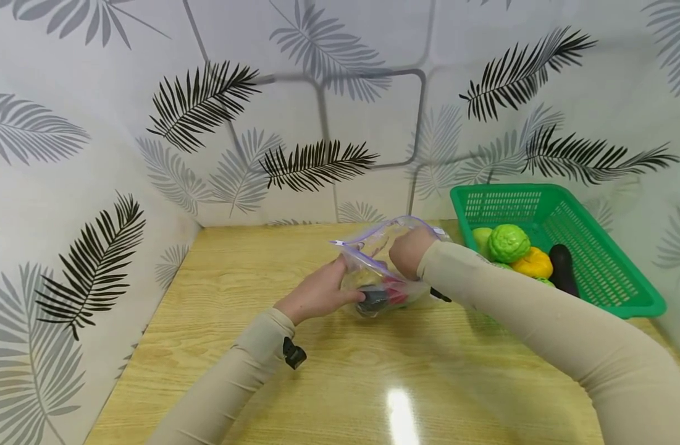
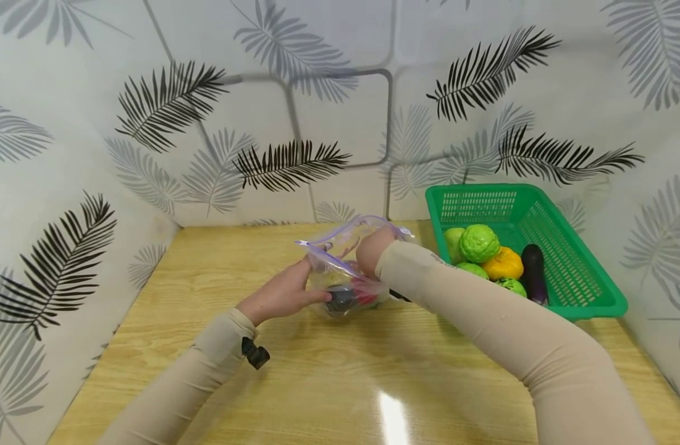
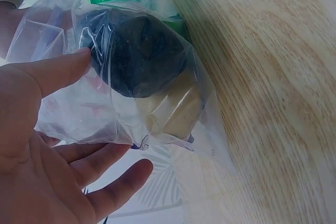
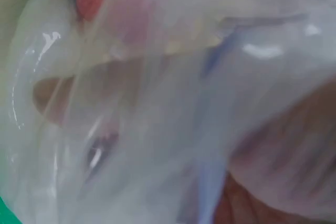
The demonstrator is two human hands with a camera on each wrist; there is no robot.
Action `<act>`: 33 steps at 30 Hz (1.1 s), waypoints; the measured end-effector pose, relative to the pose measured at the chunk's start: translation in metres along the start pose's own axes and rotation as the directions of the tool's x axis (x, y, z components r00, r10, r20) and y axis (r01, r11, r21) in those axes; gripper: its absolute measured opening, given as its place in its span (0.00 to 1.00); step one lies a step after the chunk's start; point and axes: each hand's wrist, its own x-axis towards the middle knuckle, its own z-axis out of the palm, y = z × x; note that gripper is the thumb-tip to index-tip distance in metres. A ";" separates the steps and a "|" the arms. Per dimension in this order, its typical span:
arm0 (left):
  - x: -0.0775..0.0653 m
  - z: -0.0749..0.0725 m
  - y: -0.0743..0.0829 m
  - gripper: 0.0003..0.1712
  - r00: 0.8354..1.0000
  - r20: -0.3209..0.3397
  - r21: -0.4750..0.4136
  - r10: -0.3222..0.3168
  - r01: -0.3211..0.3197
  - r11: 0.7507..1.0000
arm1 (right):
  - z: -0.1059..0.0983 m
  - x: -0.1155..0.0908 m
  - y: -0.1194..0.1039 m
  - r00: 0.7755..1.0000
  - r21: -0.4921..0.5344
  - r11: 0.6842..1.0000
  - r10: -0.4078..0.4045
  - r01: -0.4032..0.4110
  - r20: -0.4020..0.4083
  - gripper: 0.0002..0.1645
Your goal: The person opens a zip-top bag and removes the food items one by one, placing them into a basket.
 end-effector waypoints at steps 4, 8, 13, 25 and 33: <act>0.000 0.000 0.000 0.53 1.000 0.007 -0.011 -0.001 0.001 1.000 | 0.002 -0.003 0.001 0.999 -0.010 1.000 -0.016 0.015 -0.041 0.13; -0.001 0.000 0.001 0.49 1.000 0.011 -0.012 0.010 -0.009 1.000 | 0.004 -0.003 0.007 0.993 0.030 0.998 -0.058 0.061 -0.106 0.14; -0.002 -0.001 0.001 0.47 1.000 0.008 -0.007 0.008 -0.008 1.000 | 0.008 0.004 0.017 0.977 0.081 0.989 -0.109 0.126 -0.186 0.10; 0.001 0.001 0.002 0.43 0.999 -0.029 -0.004 0.015 -0.015 1.000 | -0.014 -0.029 0.040 0.923 0.258 0.951 -0.065 0.173 -0.380 0.19; 0.000 0.001 0.002 0.38 1.000 -0.016 0.025 -0.005 0.005 1.000 | -0.024 -0.092 0.070 0.833 0.326 0.932 0.049 0.160 -0.551 0.25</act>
